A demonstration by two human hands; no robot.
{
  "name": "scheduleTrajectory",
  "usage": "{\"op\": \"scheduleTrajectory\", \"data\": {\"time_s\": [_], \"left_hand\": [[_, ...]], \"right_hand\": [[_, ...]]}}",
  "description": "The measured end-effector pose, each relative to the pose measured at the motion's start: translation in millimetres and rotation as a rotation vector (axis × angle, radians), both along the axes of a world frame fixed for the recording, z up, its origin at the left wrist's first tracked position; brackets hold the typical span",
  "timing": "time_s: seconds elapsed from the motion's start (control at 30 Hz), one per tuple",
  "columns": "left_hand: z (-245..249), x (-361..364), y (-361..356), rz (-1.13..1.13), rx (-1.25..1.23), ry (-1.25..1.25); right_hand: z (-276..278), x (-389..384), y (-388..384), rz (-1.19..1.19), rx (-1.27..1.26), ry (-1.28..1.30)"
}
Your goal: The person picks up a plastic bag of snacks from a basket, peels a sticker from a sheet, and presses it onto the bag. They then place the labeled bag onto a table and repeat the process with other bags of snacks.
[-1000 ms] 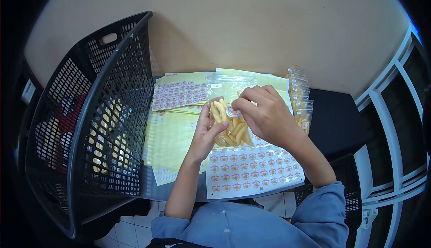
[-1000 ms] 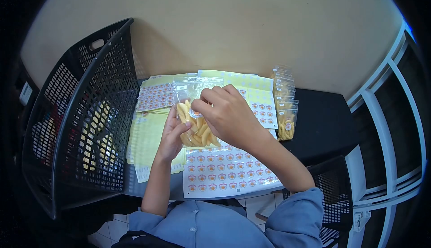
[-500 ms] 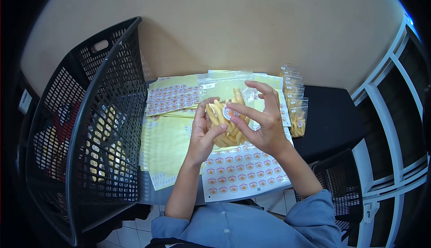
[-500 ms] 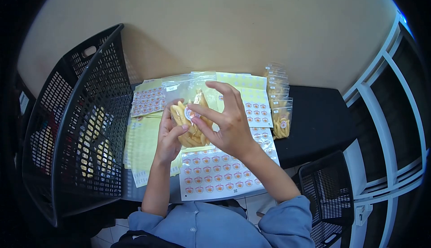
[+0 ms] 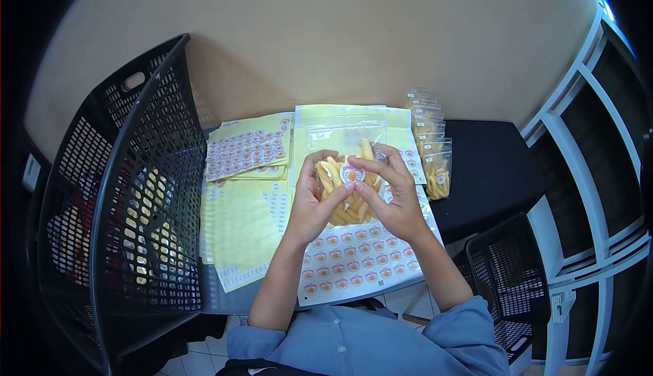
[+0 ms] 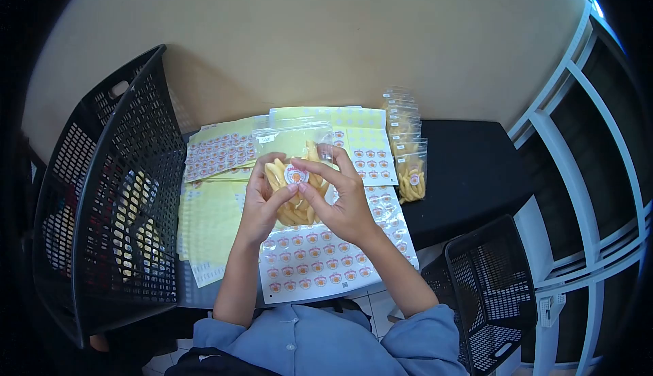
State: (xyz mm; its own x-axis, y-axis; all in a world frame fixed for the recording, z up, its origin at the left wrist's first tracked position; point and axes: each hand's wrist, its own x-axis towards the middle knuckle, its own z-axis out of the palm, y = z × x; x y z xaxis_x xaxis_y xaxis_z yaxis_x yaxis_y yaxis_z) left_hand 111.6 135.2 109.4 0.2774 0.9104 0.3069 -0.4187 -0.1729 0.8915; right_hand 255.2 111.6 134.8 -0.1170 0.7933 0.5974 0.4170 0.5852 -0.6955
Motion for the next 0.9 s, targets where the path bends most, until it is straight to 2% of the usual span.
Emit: {"op": "scheduleTrajectory", "data": {"time_s": [0.07, 0.17, 0.43, 0.57, 0.73, 0.9], "left_hand": [[-3, 3, -1, 0.001, 0.01, 0.002], [0, 7, -6, 0.001, 0.027, -0.003], [-2, 20, -11, 0.003, 0.073, 0.01], [-3, 27, -13, -0.025, 0.014, -0.003], [-8, 42, -11, -0.064, -0.07, -0.037], [-10, 59, -13, -0.054, 0.022, 0.031]], "right_hand": [[1, 2, -3, 0.089, -0.098, 0.109], [-6, 6, -2, 0.118, -0.106, 0.196], [-12, 9, -8, 0.074, -0.15, 0.377], [-18, 18, -8, 0.111, -0.188, 0.464], [-22, 35, -11, 0.129, -0.213, 0.497], [-25, 47, -13, 0.039, -0.11, 0.438]]}}
